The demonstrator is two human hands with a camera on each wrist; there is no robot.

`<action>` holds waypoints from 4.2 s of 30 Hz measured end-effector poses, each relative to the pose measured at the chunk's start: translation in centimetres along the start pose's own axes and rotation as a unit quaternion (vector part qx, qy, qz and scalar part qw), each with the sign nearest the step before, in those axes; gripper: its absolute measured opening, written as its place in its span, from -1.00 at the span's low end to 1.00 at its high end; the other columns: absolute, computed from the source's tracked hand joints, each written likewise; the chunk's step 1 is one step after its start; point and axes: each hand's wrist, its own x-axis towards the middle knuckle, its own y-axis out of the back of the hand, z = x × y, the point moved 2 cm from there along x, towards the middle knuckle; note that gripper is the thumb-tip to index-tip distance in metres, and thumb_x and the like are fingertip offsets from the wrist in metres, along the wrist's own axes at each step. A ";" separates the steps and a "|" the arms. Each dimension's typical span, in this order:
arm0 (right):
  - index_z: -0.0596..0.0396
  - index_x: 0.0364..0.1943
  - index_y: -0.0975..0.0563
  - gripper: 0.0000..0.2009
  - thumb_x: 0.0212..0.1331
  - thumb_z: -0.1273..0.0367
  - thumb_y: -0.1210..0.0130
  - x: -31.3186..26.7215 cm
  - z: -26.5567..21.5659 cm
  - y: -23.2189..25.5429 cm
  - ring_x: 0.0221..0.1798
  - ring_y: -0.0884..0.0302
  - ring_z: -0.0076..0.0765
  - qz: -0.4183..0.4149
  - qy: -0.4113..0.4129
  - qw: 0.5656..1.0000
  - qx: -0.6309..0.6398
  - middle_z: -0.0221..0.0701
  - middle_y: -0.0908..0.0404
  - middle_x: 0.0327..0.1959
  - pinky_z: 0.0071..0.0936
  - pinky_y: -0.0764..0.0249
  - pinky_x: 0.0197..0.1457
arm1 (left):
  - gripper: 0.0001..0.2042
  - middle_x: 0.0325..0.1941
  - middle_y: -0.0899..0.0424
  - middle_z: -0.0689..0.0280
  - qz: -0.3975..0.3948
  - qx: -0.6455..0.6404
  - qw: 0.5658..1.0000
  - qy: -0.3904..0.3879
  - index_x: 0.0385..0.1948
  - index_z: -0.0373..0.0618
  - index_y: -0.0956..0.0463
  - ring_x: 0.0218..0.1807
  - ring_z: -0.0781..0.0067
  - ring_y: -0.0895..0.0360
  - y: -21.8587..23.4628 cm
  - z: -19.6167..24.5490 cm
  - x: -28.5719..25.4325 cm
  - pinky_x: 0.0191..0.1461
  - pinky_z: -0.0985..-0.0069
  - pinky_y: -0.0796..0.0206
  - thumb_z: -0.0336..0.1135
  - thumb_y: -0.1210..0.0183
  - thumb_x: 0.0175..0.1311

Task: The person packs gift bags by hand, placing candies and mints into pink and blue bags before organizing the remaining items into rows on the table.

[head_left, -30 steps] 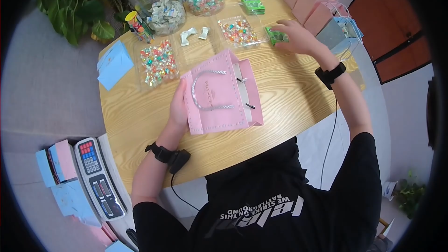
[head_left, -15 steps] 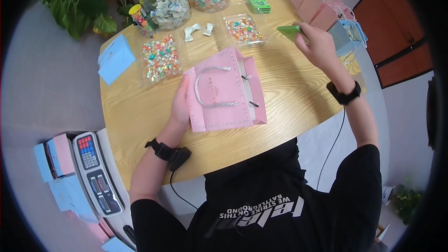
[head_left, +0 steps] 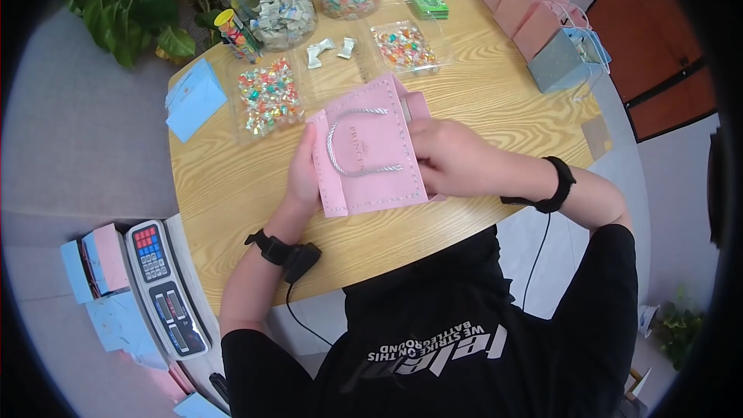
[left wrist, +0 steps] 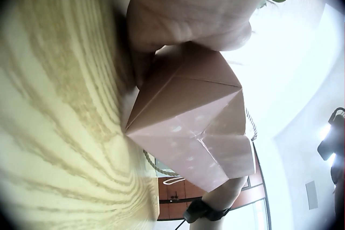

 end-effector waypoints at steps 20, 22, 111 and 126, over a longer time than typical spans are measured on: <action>0.15 0.14 -0.45 -0.58 0.23 0.27 -0.11 1.5 2.9 -4.4 -0.29 -0.57 -0.37 -0.210 0.096 0.941 0.246 -0.26 -0.61 -0.21 -0.45 -0.51 -0.32 | -0.41 0.20 -0.48 0.03 0.019 0.026 0.999 0.015 0.25 -0.30 -0.23 0.19 0.18 -0.49 0.8 -0.4 0.2 0.29 0.24 -0.34 0.08 0.33 0.50; 0.14 0.15 -0.45 -0.56 0.20 0.27 -0.12 1.7 3.5 -5.3 -0.28 -0.57 -0.33 -0.157 0.163 0.952 0.205 -0.26 -0.62 -0.20 -0.44 -0.51 -0.29 | -0.42 0.19 -0.48 0.04 0.019 0.017 1.000 0.012 0.25 -0.30 -0.24 0.18 0.19 -0.50 1.0 -0.5 0.3 0.29 0.25 -0.35 0.07 0.33 0.51; 0.02 0.27 -0.38 -0.50 0.21 0.32 -0.11 2.1 0.7 -3.3 0.24 -0.38 -0.05 -0.225 0.095 0.969 0.029 -0.13 -0.44 0.20 -0.22 -0.33 0.25 | -0.42 0.16 -0.50 0.08 0.019 -0.009 1.000 0.008 0.26 -0.27 -0.24 0.15 0.25 -0.52 1.0 -0.3 -0.2 0.23 0.29 -0.39 0.07 0.35 0.51; 0.16 -0.14 -0.58 -0.76 0.10 0.42 -0.12 2.1 1.5 1.2 -0.24 -0.60 -0.22 -0.136 0.034 0.988 -0.059 -0.24 -0.66 -0.28 -0.33 -0.49 -0.09 | -0.42 0.23 -0.44 0.04 -0.027 -0.032 0.999 0.018 0.27 -0.30 -0.21 0.24 0.19 -0.45 1.2 -0.4 0.1 0.31 0.25 -0.33 0.06 0.33 0.52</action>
